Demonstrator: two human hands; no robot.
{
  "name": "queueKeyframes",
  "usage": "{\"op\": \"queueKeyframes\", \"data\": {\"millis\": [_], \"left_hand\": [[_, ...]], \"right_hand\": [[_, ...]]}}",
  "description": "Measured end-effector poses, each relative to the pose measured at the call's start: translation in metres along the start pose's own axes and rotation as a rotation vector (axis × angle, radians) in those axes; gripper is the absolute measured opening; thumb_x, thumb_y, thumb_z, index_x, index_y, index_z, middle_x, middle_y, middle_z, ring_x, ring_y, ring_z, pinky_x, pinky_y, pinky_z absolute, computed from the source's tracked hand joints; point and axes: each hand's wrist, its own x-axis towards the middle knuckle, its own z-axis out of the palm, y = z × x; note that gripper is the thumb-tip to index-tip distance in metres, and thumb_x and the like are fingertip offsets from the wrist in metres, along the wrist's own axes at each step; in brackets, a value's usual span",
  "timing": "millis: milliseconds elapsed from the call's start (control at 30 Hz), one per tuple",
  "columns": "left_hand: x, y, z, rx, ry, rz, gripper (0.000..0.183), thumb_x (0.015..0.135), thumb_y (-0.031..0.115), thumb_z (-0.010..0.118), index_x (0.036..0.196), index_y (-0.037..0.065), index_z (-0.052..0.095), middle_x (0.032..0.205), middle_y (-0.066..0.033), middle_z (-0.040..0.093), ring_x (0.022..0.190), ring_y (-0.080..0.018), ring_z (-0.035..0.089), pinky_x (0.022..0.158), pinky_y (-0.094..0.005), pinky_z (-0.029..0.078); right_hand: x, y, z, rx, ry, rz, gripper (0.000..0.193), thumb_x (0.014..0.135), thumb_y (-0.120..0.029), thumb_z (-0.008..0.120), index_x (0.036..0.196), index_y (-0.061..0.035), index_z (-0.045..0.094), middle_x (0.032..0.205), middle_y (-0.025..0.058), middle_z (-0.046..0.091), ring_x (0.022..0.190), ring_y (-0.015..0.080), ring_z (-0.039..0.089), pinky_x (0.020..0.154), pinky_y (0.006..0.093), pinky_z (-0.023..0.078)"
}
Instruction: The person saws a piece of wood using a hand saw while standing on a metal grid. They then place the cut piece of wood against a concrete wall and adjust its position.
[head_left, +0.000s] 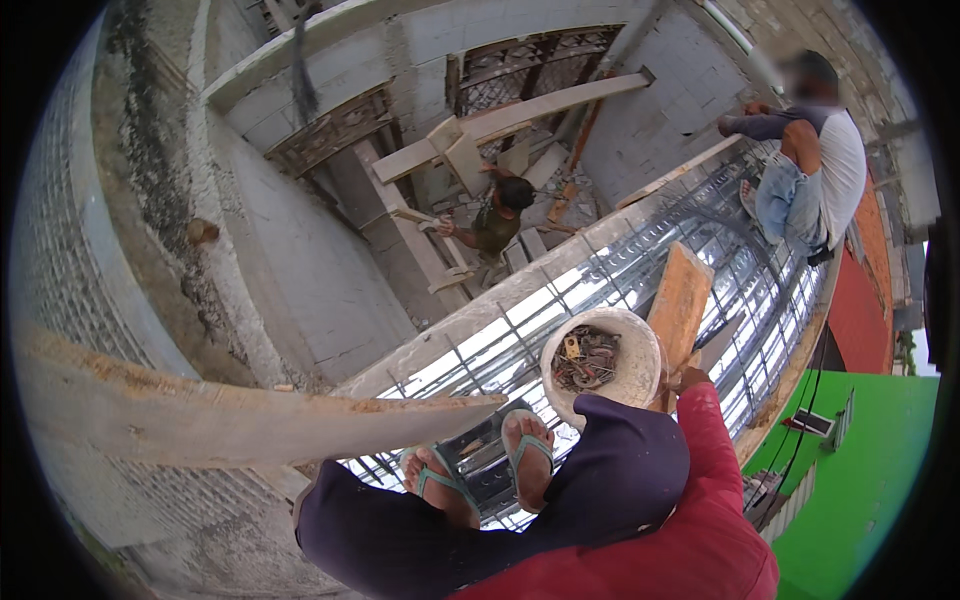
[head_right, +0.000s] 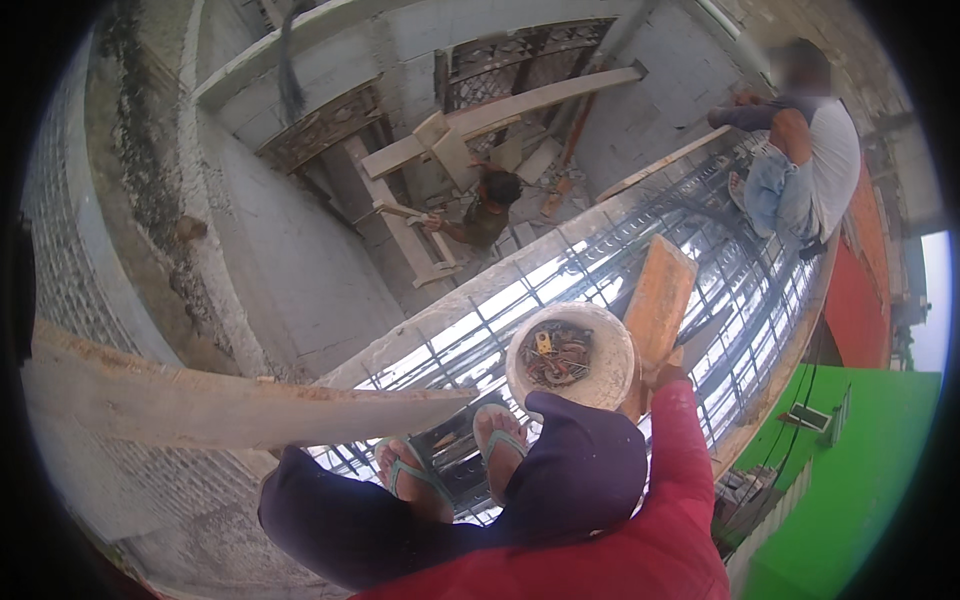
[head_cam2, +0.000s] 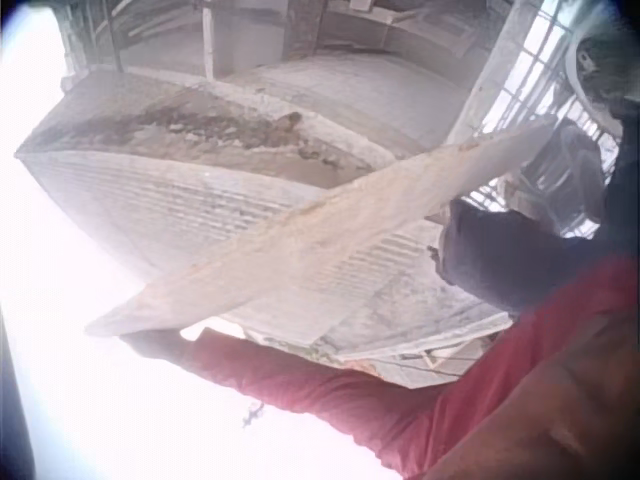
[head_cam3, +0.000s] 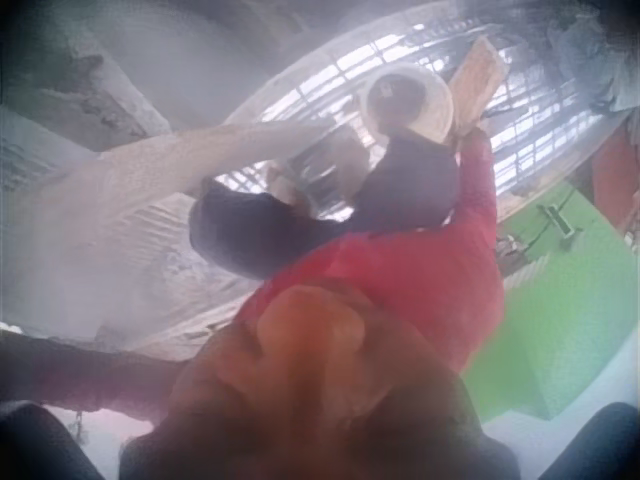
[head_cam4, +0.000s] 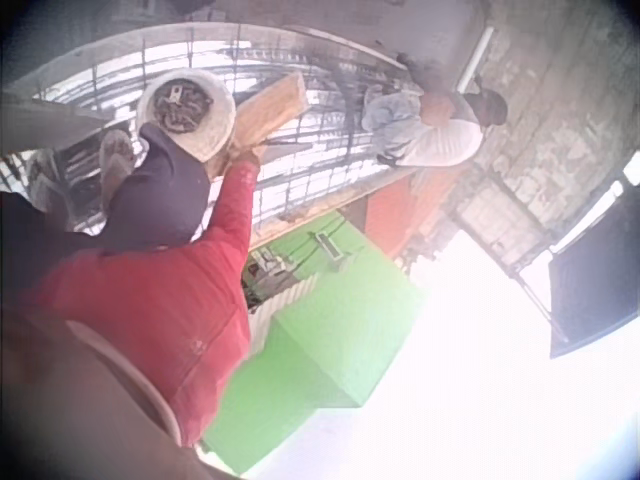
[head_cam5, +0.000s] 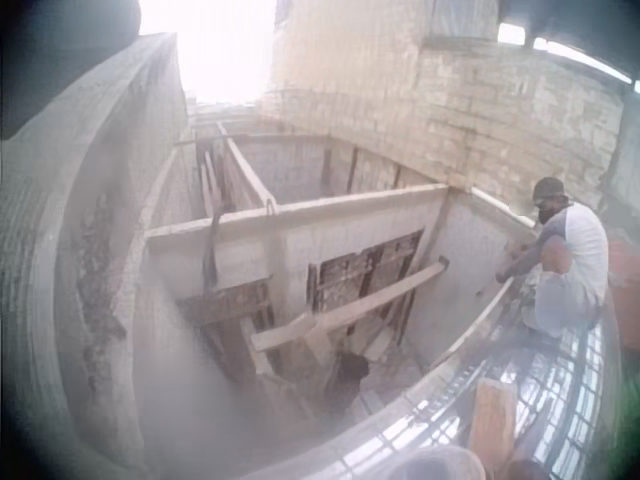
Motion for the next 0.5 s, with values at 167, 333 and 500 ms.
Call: {"op": "queueKeyframes", "data": {"millis": [167,333,500], "left_hand": [[-0.017,-0.024,-0.015,-0.031,0.003,-0.002,0.051,0.103,0.036,0.044,0.131,-0.006,0.051,0.122,-0.0188,0.060,0.102,-0.0260,0.063,0.085,-0.0335,0.054],[-0.022,-0.007,-0.049,0.030,0.016,0.055,0.050,0.103,0.035,0.045,0.132,-0.006,0.050,0.123,-0.0194,0.059,0.104,-0.0261,0.062,0.087,-0.0332,0.053],[-0.016,-0.009,-0.029,-0.015,-0.023,0.101,0.050,0.103,0.033,0.045,0.133,-0.007,0.049,0.125,-0.0201,0.058,0.106,-0.0263,0.061,0.089,-0.0328,0.053]], "right_hand": [[-0.076,-0.081,-0.216,0.469,0.714,-0.618,0.042,0.093,-0.028,0.065,0.127,-0.0048,0.059,0.094,0.0193,0.071,0.086,0.0347,0.069,0.079,0.0409,0.053],[-0.265,-0.290,-0.400,0.718,0.810,-1.721,0.039,0.105,-0.028,0.051,0.133,-0.0018,0.057,0.099,0.0055,0.068,0.089,0.0123,0.066,0.087,0.0291,0.053],[-0.408,-0.365,-0.462,0.100,1.118,-1.880,0.043,0.105,-0.037,0.047,0.126,-0.0016,0.060,0.097,0.0055,0.069,0.080,0.0145,0.067,0.083,0.0300,0.054]]}}
